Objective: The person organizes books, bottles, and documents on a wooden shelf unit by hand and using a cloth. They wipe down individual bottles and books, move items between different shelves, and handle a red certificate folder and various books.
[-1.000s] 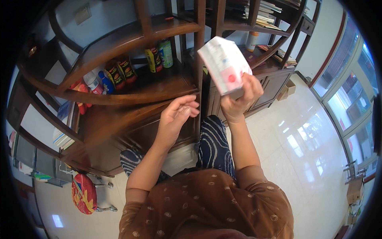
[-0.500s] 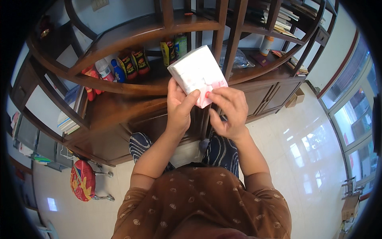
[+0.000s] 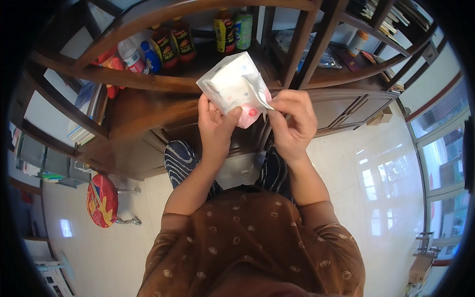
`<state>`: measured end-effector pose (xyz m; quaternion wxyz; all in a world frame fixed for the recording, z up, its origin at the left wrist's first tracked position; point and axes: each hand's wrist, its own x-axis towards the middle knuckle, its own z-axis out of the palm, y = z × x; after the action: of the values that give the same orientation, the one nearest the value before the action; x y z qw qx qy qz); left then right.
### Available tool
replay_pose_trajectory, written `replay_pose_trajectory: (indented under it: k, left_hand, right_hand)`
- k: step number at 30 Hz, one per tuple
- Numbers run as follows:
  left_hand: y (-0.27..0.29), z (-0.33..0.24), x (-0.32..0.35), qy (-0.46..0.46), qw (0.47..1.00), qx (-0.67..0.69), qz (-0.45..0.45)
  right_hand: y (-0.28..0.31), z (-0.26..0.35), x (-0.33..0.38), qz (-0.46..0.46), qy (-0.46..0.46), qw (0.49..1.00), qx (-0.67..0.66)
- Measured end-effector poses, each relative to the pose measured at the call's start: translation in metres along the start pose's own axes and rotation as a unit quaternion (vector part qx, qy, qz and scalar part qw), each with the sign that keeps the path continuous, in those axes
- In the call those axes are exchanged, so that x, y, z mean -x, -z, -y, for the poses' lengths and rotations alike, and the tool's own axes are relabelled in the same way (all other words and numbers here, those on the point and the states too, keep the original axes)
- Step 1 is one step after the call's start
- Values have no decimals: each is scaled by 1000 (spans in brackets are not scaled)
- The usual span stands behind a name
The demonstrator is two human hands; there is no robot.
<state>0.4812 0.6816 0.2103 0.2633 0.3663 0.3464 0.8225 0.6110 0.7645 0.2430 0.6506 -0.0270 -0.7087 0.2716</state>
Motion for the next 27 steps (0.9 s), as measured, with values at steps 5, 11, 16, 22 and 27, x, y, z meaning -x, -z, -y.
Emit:
replay_pose_trajectory:
  k: [5, 11, 16, 22, 27]
  left_hand:
    - [16, 8, -8, 14, 999, 30, -22]
    - [23, 10, -15, 22, 999, -8, -33]
    - [24, 10, -17, 14, 999, 13, -30]
    - [24, 9, -19, -15, 998, -23, -63]
    - [23, 9, -13, -37, 995, -69, -53]
  right_hand:
    - [5, -1, 4, -31, -109, 966, -234]
    - [1, -5, -3, -128, -132, 936, -302]
    - [-1, -15, -10, -137, -67, 976, -157]
    - [-7, -13, -15, 62, 3, 992, 113]
    - [-28, -32, -19, 48, -15, 992, 116]
